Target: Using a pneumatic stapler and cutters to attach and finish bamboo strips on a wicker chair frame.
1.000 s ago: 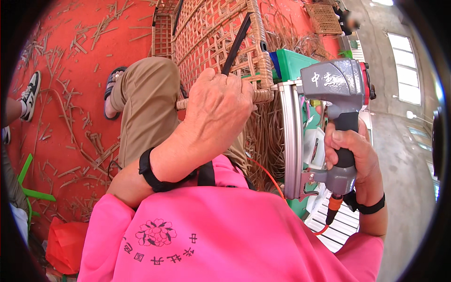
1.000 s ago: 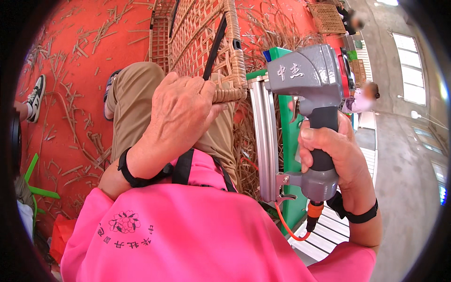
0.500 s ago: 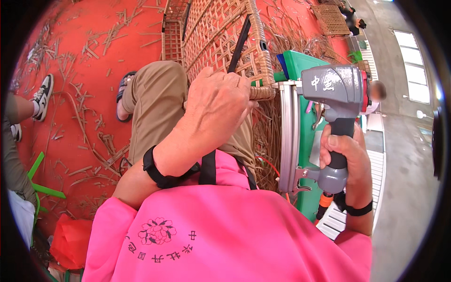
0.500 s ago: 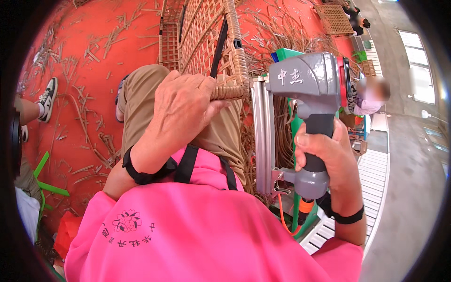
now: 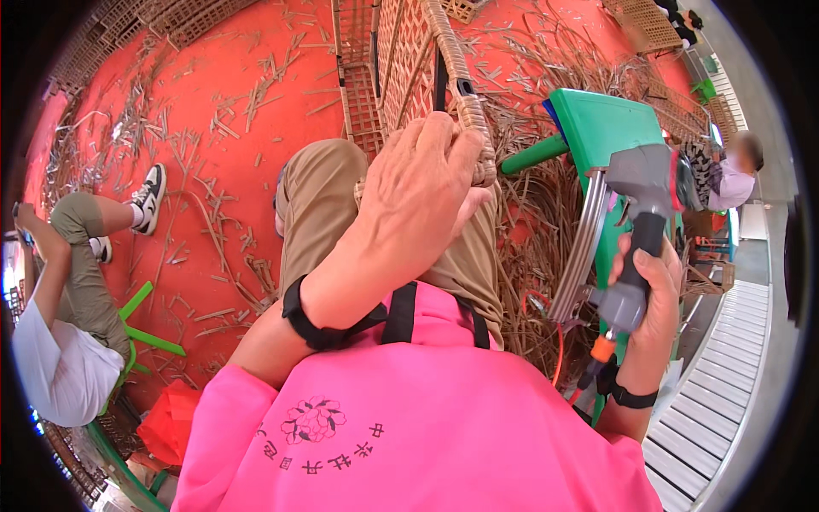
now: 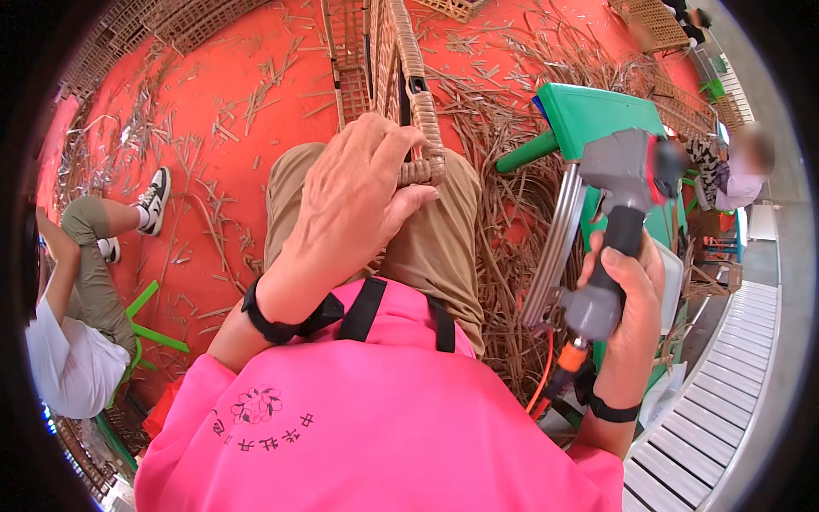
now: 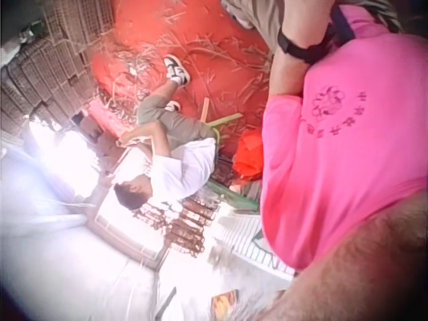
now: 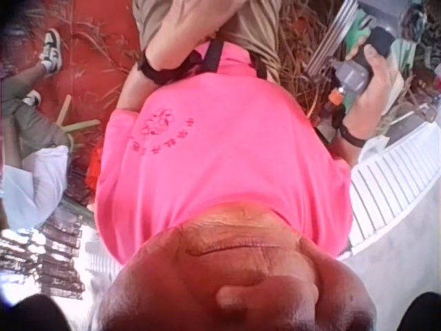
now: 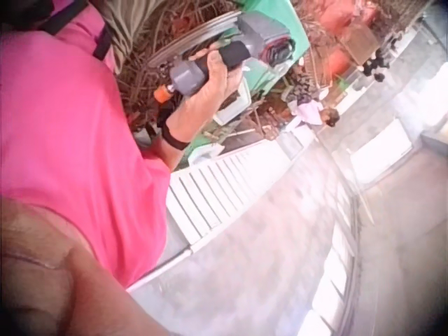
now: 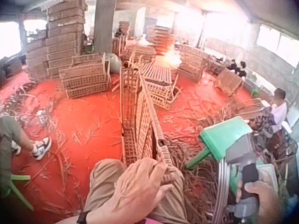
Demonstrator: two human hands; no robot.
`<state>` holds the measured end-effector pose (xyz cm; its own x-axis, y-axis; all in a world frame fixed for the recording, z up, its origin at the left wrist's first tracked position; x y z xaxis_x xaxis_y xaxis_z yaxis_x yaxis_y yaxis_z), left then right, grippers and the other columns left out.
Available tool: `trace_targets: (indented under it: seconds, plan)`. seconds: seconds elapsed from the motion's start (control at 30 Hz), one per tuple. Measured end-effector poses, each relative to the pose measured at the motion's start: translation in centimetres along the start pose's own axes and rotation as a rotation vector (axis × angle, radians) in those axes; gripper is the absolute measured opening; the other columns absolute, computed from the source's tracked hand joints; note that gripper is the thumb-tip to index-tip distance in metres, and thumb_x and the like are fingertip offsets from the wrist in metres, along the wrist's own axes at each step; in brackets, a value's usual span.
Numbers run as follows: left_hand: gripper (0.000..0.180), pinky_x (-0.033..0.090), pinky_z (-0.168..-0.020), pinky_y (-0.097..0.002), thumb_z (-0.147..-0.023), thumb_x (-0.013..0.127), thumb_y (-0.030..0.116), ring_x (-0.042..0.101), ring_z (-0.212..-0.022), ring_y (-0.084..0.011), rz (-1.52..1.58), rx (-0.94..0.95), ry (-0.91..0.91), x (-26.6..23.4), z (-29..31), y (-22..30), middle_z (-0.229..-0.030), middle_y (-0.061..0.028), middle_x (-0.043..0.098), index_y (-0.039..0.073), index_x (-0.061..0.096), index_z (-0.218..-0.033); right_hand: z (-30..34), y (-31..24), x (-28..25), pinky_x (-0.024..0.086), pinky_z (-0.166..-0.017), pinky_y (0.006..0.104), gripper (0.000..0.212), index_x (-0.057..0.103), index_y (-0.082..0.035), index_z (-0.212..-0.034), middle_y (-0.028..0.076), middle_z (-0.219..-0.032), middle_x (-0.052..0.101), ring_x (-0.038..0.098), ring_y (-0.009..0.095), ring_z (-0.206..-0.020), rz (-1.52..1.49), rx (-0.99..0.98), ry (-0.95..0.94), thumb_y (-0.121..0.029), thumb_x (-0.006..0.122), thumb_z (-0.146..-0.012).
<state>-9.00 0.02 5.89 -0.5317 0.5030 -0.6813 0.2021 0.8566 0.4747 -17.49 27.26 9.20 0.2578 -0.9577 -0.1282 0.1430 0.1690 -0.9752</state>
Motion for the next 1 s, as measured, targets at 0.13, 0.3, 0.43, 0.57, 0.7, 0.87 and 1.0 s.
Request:
trace_targets:
  seconds: [0.13, 0.3, 0.43, 0.57, 0.7, 0.87, 1.0]
  plan:
    - [0.044, 0.047, -0.080, -0.0424, -0.079, 0.080, 0.018, 0.059, -0.095, -0.0317, 0.089, -0.098, -0.132, 1.7, -0.6, -0.5, -0.101, -0.0107, 0.057, 0.008, 0.059, -0.117, -2.9, 2.6, -1.5, 0.056, -0.062, 0.0293, 0.073, 0.039, 0.004, -0.147, 0.013, -0.103, 0.063, 0.064, 0.017, -0.076, -0.137, -0.076, 0.068, -0.016, 0.069, -0.083]
    - [0.039, 0.049, -0.076, -0.0421, -0.079, 0.079, 0.016, 0.062, -0.089, -0.0318, 0.171, -0.186, -0.188, 2.5, -0.9, -0.4, -0.100, -0.0098, 0.058, 0.008, 0.062, -0.112, -6.0, 5.3, -3.2, 0.057, -0.069, 0.0300, 0.080, 0.029, 0.001, -0.156, 0.015, -0.105, 0.065, 0.065, 0.016, -0.081, -0.134, -0.066, 0.046, -0.009, 0.066, -0.085]
    - [0.034, 0.050, -0.074, -0.0394, -0.076, 0.081, 0.013, 0.063, -0.085, -0.0310, 0.211, -0.205, -0.154, 2.4, -1.1, -0.3, -0.096, -0.0098, 0.060, 0.005, 0.064, -0.105, -10.2, 6.2, -3.1, 0.052, -0.065, 0.0269, 0.081, 0.032, 0.002, -0.154, 0.013, -0.104, 0.065, 0.064, 0.015, -0.078, 0.009, -0.147, 0.089, -0.011, 0.068, -0.084]
    - [0.034, 0.050, -0.075, -0.0367, -0.074, 0.082, 0.011, 0.063, -0.085, -0.0288, 0.268, -0.238, -0.170, 2.5, -1.4, -0.4, -0.093, -0.0101, 0.060, 0.004, 0.064, -0.103, -15.8, 7.2, -3.3, 0.050, -0.065, 0.0268, 0.081, 0.034, 0.004, -0.153, 0.012, -0.103, 0.065, 0.063, 0.014, -0.077, 0.164, -0.172, 0.171, -0.012, 0.069, -0.081]
    - [0.033, 0.050, -0.076, -0.0366, -0.074, 0.081, 0.009, 0.063, -0.085, -0.0285, 0.263, -0.236, -0.215, 2.7, -2.0, -0.1, -0.092, -0.0102, 0.060, 0.003, 0.063, -0.101, -23.3, 8.9, -5.7, 0.052, -0.083, 0.0333, 0.090, 0.035, 0.007, -0.151, 0.021, -0.113, 0.066, 0.067, 0.026, -0.094, 0.527, -0.245, 0.264, -0.022, 0.072, -0.074]
    - [0.035, 0.051, -0.078, -0.0372, -0.073, 0.082, 0.008, 0.062, -0.088, -0.0255, 0.314, -0.310, -0.294, 3.0, -1.7, -0.7, -0.094, -0.0090, 0.057, 0.002, 0.060, -0.100, -29.1, 10.1, -5.6, 0.046, -0.102, 0.0397, 0.095, 0.036, 0.008, -0.150, 0.030, -0.127, 0.063, 0.063, 0.039, -0.117, 0.809, -0.317, 0.377, -0.029, 0.074, -0.070]
    - [0.040, 0.052, -0.081, -0.0352, -0.073, 0.084, 0.010, 0.061, -0.089, -0.0226, 0.314, -0.398, -0.286, 2.8, -1.4, -1.2, -0.095, -0.0085, 0.056, 0.001, 0.059, -0.103, -31.8, 11.3, -5.4, 0.049, -0.099, 0.0413, 0.088, 0.045, 0.007, -0.143, 0.028, -0.123, 0.065, 0.065, 0.039, -0.114, 0.891, -0.153, 0.380, -0.028, 0.076, -0.068]
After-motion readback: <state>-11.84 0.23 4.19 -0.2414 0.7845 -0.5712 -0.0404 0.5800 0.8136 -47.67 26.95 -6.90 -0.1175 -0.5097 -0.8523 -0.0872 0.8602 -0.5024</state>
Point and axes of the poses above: each hand's wrist, its own z-axis away from the middle knuckle, its own x-axis out of the palm, y = z × x, the point moved 7 cm from there along -z, towards the middle knuckle
